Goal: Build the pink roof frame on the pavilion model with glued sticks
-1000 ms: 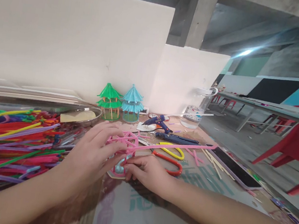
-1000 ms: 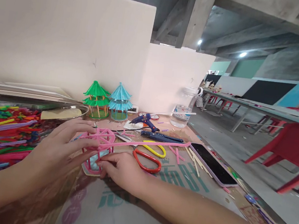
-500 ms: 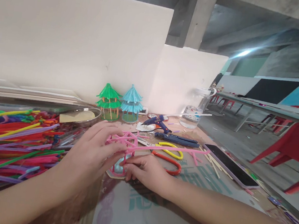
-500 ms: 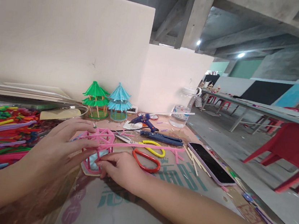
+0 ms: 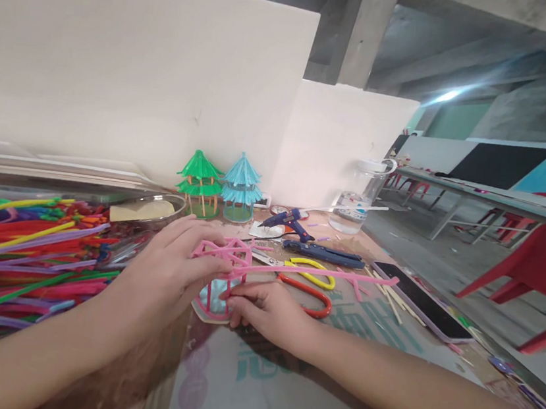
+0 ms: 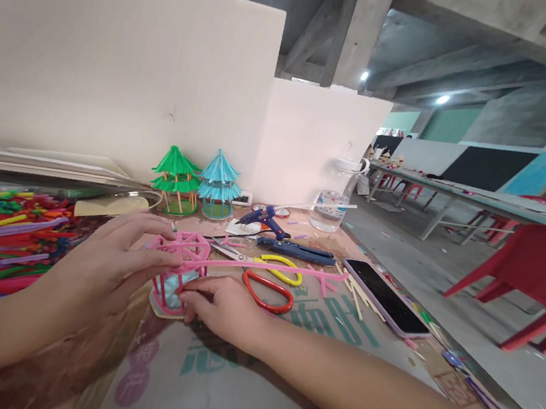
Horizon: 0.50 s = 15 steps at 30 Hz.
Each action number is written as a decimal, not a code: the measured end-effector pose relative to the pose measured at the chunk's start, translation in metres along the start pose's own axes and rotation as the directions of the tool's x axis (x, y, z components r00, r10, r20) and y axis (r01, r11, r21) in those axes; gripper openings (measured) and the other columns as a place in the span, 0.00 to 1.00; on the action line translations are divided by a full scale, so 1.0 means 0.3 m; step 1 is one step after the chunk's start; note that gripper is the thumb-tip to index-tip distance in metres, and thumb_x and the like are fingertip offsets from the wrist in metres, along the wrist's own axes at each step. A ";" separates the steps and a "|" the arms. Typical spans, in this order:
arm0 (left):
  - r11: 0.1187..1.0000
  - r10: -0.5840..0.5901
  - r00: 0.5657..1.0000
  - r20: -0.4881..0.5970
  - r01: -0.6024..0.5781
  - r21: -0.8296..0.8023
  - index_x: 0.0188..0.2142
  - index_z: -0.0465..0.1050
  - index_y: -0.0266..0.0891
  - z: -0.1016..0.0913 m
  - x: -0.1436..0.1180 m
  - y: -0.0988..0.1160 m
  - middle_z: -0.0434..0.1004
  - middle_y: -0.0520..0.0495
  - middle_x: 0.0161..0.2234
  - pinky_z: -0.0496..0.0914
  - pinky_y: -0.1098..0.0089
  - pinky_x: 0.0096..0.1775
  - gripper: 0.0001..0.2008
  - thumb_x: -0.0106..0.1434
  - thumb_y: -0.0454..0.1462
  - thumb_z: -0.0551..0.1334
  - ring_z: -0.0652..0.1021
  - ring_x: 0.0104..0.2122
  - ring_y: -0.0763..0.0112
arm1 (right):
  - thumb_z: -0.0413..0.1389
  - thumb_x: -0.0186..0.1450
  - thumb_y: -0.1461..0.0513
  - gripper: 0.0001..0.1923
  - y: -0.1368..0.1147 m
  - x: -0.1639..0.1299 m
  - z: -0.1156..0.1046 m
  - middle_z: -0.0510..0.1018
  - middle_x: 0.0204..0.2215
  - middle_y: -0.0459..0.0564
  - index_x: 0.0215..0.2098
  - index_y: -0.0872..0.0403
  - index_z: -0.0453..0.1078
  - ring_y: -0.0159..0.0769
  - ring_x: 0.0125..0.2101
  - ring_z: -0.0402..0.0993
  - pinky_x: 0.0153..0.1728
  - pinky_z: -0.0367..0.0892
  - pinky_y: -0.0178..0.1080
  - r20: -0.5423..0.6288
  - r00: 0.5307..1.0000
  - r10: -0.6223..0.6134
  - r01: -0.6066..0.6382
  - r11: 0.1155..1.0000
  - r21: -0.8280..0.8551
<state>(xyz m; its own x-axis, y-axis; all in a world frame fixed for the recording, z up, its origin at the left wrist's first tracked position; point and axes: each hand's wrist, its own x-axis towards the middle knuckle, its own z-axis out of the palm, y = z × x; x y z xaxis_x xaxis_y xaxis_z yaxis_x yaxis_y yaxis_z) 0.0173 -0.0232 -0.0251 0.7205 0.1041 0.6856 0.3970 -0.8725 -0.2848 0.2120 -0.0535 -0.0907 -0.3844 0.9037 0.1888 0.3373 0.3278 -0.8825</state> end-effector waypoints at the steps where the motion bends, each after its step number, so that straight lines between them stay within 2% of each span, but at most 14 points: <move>1: 1.000 -0.003 1.000 0.003 0.003 -0.011 0.37 0.77 0.42 0.001 -0.002 -0.003 0.76 0.41 0.45 0.72 0.59 0.45 0.12 0.68 0.31 0.54 0.74 0.46 0.59 | 0.52 0.67 0.62 0.14 0.001 -0.001 -0.002 0.77 0.21 0.44 0.25 0.53 0.72 0.31 0.25 0.71 0.30 0.66 0.32 -0.012 1.000 -0.011 0.011 1.000 -0.002; 3: 1.000 -0.008 1.000 0.013 0.008 -0.029 0.38 0.77 0.42 0.002 -0.006 -0.007 0.76 0.41 0.45 0.71 0.59 0.47 0.11 0.69 0.32 0.55 0.74 0.47 0.59 | 0.53 0.66 0.60 0.15 0.001 -0.004 -0.008 0.75 0.20 0.44 0.23 0.54 0.71 0.31 0.23 0.69 0.28 0.64 0.33 -0.091 0.995 -0.038 0.034 0.999 -0.039; 7: 0.998 -0.040 0.999 0.026 0.041 -0.042 0.38 0.77 0.44 -0.003 -0.010 -0.011 0.75 0.43 0.46 0.70 0.58 0.50 0.10 0.69 0.33 0.56 0.74 0.48 0.60 | 0.53 0.65 0.54 0.19 0.001 -0.010 -0.023 0.68 0.17 0.43 0.19 0.53 0.65 0.31 0.22 0.63 0.25 0.60 0.34 -0.301 0.950 -0.087 0.061 0.994 -0.093; 11: 0.997 -0.079 0.995 0.063 0.080 -0.021 0.39 0.78 0.45 -0.005 -0.017 -0.029 0.75 0.43 0.47 0.69 0.54 0.50 0.11 0.69 0.34 0.56 0.74 0.47 0.59 | 0.53 0.63 0.54 0.12 0.013 -0.001 -0.020 0.67 0.21 0.42 0.27 0.52 0.65 0.31 0.23 0.62 0.27 0.60 0.34 -0.329 0.944 0.001 0.009 1.000 0.029; 15: 0.997 -0.078 0.995 0.069 0.078 -0.003 0.39 0.78 0.47 -0.002 -0.024 -0.048 0.75 0.44 0.47 0.66 0.52 0.54 0.14 0.70 0.32 0.54 0.73 0.48 0.60 | 0.55 0.62 0.55 0.09 0.028 0.009 -0.008 0.70 0.24 0.42 0.33 0.52 0.69 0.32 0.25 0.64 0.28 0.60 0.34 -0.286 0.949 0.129 -0.117 0.991 0.059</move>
<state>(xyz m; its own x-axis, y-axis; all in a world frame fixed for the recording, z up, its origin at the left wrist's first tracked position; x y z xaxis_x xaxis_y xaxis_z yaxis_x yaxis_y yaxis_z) 0.0060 -0.0118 -0.0256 0.7250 0.2043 0.6578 0.4505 -0.8631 -0.2284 0.2158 -0.0475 -0.0967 -0.0752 0.9792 0.1886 0.3287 0.2029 -0.9224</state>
